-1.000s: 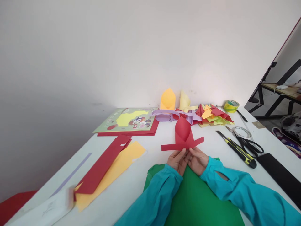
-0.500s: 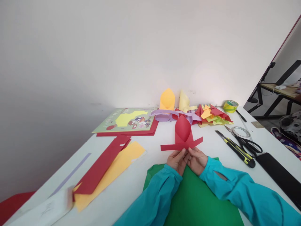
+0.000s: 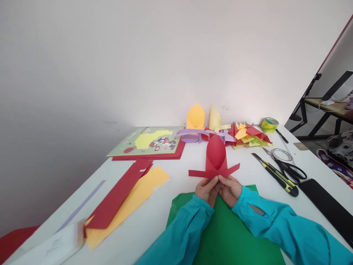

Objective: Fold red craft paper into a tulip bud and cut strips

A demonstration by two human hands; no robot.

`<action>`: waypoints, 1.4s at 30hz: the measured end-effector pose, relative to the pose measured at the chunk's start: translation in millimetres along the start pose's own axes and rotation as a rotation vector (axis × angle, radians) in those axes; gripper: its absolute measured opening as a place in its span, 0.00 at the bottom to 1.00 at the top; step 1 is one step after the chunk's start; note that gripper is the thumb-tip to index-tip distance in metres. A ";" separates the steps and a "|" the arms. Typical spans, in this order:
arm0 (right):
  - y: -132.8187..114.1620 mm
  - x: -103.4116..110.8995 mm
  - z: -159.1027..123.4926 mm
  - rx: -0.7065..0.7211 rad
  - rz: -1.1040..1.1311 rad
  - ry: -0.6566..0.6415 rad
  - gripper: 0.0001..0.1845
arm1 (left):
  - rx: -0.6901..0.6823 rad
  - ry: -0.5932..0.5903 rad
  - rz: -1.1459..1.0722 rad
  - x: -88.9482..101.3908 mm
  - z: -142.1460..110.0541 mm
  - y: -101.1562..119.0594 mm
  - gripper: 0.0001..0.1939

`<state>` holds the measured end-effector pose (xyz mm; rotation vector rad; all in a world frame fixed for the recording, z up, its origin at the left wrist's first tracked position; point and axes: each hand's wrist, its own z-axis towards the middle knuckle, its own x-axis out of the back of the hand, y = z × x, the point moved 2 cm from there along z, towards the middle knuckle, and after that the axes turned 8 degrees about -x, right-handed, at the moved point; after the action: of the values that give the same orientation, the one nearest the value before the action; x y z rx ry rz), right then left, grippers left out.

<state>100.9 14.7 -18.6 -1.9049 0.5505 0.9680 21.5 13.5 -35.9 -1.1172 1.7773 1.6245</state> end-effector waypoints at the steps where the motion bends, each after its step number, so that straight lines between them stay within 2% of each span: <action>1: -1.1 -0.2 -0.5 -0.010 -0.007 -0.006 0.17 | 0.020 0.000 0.008 0.0 1.4 2.1 0.14; 5: -11.0 2.7 0.4 -0.153 -0.049 0.049 0.11 | 0.086 0.003 0.051 0.2 10.4 21.4 0.11; 7: -20.5 5.8 1.9 -0.230 -0.046 0.149 0.08 | 0.031 -0.010 0.055 0.3 14.9 35.1 0.12; 10: -37.1 6.7 3.3 -0.245 -0.069 0.231 0.08 | -0.079 -0.056 0.121 0.2 18.4 50.4 0.16; 12: -45.6 3.4 3.0 -0.224 -0.159 0.156 0.13 | -0.132 -0.082 0.196 -0.1 18.8 54.8 0.17; 16: -50.7 -5.9 -1.7 -0.147 -0.459 -0.119 0.20 | -0.248 -0.112 0.309 -1.8 18.4 56.9 0.17; 20: -46.3 -7.9 -6.4 -0.082 -0.744 -0.256 0.26 | -0.252 -0.153 0.344 -1.9 17.4 55.7 0.16; 24: -40.7 -3.2 -6.1 -0.109 -0.849 -0.301 0.27 | -0.313 -0.228 0.448 -3.2 14.2 55.3 0.17; 29: -37.6 -0.4 -6.7 -0.115 -0.814 -0.319 0.27 | -0.319 -0.353 0.456 -6.1 7.5 50.8 0.10; 33: -40.9 -8.1 -9.2 -0.077 -0.900 -0.301 0.29 | -0.400 -0.315 0.520 -8.3 9.7 53.9 0.08; 36: -48.3 -24.8 -8.0 -0.008 -0.988 -0.287 0.30 | -0.432 -0.339 0.571 -25.3 17.1 67.2 0.08; 42: -73.8 -84.1 -10.6 0.332 -0.869 -0.356 0.25 | -0.638 -0.521 0.760 -97.6 19.0 116.8 0.07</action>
<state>106.7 41.2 90.5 -1.3956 -0.3095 0.5581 -23.6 51.2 105.8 -0.1180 1.4157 2.7405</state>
